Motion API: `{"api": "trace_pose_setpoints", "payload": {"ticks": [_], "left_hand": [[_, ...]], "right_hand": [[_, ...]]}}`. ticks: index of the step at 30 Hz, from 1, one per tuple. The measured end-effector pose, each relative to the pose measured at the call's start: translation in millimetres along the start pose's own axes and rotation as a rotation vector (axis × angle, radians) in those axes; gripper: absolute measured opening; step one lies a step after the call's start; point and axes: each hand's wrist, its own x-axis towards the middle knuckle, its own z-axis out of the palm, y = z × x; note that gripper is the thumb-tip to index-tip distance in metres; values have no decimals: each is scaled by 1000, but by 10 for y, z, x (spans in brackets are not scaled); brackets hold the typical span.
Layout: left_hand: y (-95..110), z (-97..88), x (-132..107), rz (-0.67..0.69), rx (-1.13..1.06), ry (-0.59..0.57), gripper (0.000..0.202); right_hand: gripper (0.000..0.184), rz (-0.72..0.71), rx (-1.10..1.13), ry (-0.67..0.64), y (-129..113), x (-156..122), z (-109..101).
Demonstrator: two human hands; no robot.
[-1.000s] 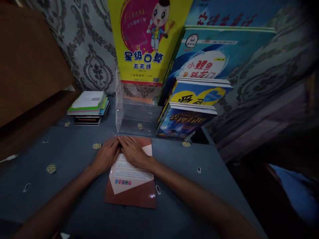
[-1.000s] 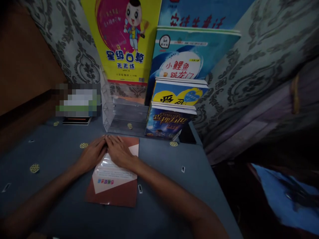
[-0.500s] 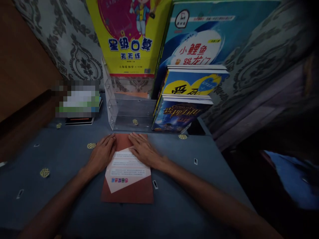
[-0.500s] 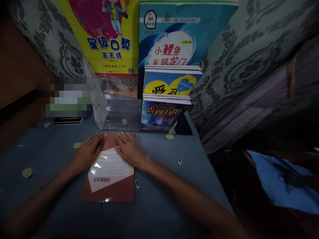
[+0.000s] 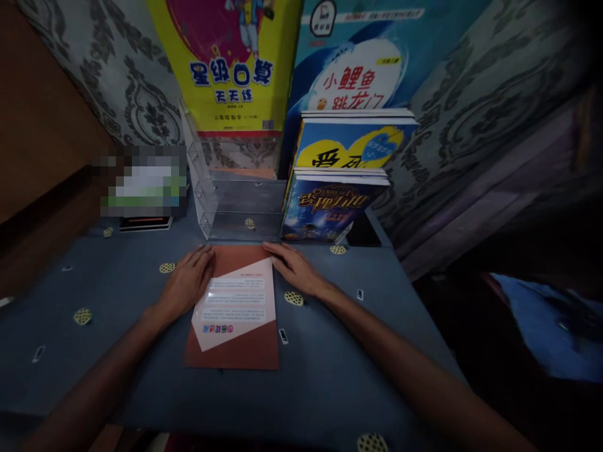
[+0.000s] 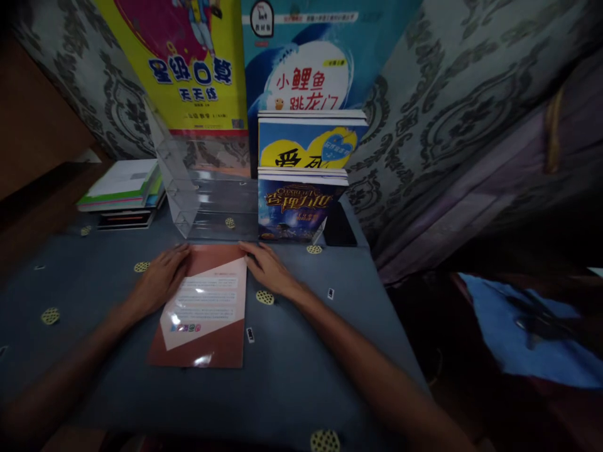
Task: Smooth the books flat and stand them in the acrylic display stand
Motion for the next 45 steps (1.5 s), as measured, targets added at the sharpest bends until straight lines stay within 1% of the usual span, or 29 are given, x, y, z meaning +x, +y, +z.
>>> {"api": "trace_pose_setpoints", "payload": {"ticks": [3, 5, 8, 12, 14, 16, 20, 23, 28, 35, 41, 45], "left_hand": [[-14, -11, 38, 40, 26, -28, 45], [34, -14, 107, 103, 5, -62, 46], [230, 10, 266, 195, -76, -108, 45], [536, 101, 469, 310, -147, -157, 46], [618, 140, 518, 350, -166, -171, 45], [652, 153, 517, 375, -188, -174, 45], [703, 100, 394, 415, -243, -183, 45], [800, 20, 250, 427, -270, -198, 41], [974, -101, 23, 442, -281, -199, 39], [1105, -207, -221, 478, -273, -201, 34], [1183, -318, -418, 543, -274, -269, 35], [1184, -335, -541, 569, -282, -318, 38]], "right_hand": [[47, -9, 93, 26, 46, 26, -34], [48, -15, 109, 30, 58, 32, -37], [47, -25, 93, 25, 71, 40, -23], [45, -44, 49, 19, 97, 55, 7], [45, -53, 22, 10, 107, 58, 25], [45, -56, -13, 7, 112, 57, 44], [47, -51, -75, 10, 118, 46, 75], [48, -63, -89, -4, 124, 37, 79], [50, -61, -113, -23, 106, 21, 68], [51, -47, -127, -16, 95, 23, 88], [52, -44, -121, -28, 119, 23, 91], [52, -34, -118, -24, 118, 13, 99]]}}
